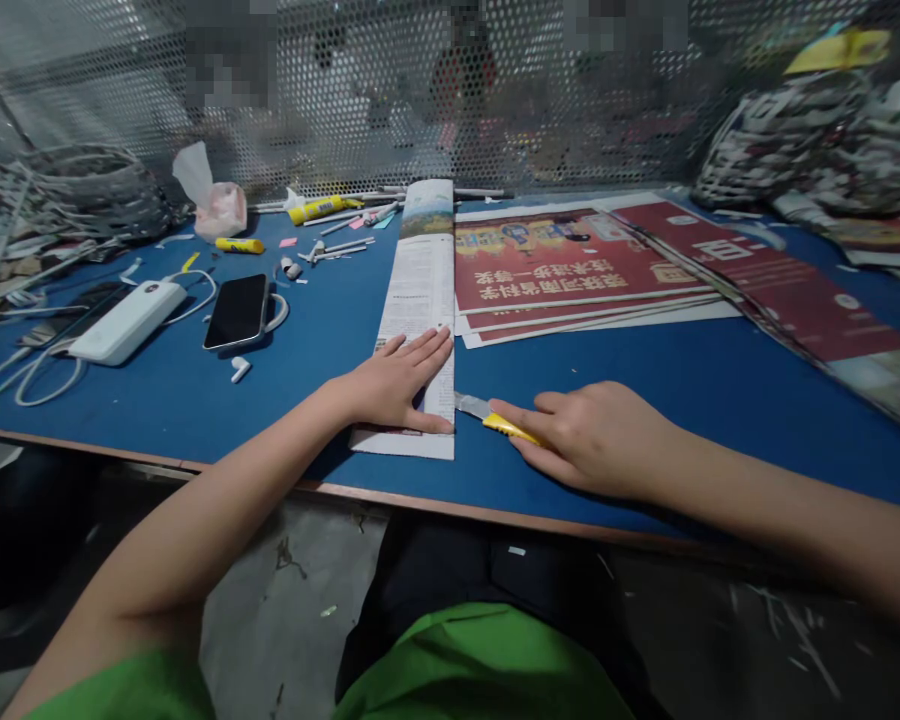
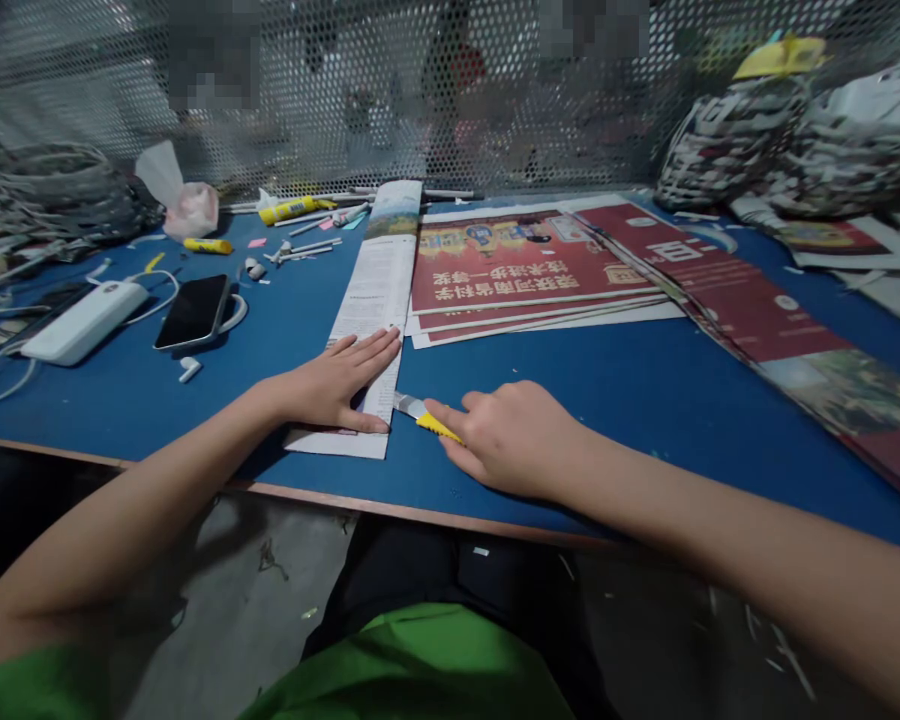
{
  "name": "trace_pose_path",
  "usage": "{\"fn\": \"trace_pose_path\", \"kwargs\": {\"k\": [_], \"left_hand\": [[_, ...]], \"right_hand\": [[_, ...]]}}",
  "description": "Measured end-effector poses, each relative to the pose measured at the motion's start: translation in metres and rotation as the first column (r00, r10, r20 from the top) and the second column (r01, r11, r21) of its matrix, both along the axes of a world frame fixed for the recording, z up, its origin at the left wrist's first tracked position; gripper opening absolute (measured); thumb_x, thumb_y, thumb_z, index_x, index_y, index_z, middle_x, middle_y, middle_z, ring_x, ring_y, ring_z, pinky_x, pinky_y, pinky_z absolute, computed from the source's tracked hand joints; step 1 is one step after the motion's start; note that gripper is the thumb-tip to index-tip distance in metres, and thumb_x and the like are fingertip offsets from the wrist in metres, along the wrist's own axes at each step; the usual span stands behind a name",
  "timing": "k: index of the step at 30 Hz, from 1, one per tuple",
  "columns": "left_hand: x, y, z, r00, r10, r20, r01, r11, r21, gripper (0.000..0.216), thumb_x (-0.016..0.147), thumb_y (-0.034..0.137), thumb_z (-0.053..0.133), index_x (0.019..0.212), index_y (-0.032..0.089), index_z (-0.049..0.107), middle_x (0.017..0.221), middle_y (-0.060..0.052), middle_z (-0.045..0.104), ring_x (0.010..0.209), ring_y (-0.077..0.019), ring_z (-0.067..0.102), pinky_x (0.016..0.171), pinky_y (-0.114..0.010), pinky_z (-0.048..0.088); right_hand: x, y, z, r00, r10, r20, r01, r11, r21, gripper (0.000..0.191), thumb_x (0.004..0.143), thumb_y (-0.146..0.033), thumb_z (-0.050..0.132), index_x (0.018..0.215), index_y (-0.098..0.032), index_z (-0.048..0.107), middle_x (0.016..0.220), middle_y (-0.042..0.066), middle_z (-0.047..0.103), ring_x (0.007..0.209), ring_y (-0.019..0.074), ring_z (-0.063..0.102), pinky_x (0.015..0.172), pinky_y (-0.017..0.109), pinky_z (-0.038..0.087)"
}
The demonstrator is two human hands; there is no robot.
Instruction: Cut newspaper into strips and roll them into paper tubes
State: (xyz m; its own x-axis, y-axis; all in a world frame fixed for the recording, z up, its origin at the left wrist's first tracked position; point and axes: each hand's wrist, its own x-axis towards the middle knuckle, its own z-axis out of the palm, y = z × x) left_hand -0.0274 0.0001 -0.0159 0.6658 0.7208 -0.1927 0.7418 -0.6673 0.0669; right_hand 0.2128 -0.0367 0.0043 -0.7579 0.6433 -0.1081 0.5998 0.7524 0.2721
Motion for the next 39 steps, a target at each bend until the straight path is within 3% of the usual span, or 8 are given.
{"fn": "trace_pose_path", "kwargs": {"k": [14, 39], "left_hand": [[-0.002, 0.001, -0.002, 1.000, -0.016, 0.026, 0.015, 1.000, 0.005, 0.101, 0.072, 0.077, 0.027, 0.141, 0.010, -0.003, 0.147, -0.011, -0.008, 0.135, -0.0256, -0.004, 0.107, -0.043, 0.003], [-0.001, 0.000, -0.001, 1.000, -0.003, 0.022, 0.003, 1.000, -0.005, 0.102, 0.072, 0.078, 0.028, 0.141, 0.009, -0.003, 0.147, -0.011, -0.007, 0.135, -0.0252, -0.003, 0.107, -0.044, 0.003]], "right_hand": [[-0.001, 0.004, 0.003, 0.999, -0.042, -0.003, 0.042, 0.998, -0.039, 0.042, 0.086, -0.039, 0.035, 0.124, -0.029, 0.049, 0.072, 0.003, 0.063, 0.047, 0.0098, 0.046, 0.048, 0.025, 0.013], [-0.005, 0.017, -0.001, 0.998, -0.060, -0.034, 0.061, 0.998, 0.022, 0.043, 0.086, -0.040, 0.034, 0.124, -0.029, 0.050, 0.073, 0.004, 0.063, 0.050, 0.0117, 0.050, 0.046, 0.026, 0.011]]}}
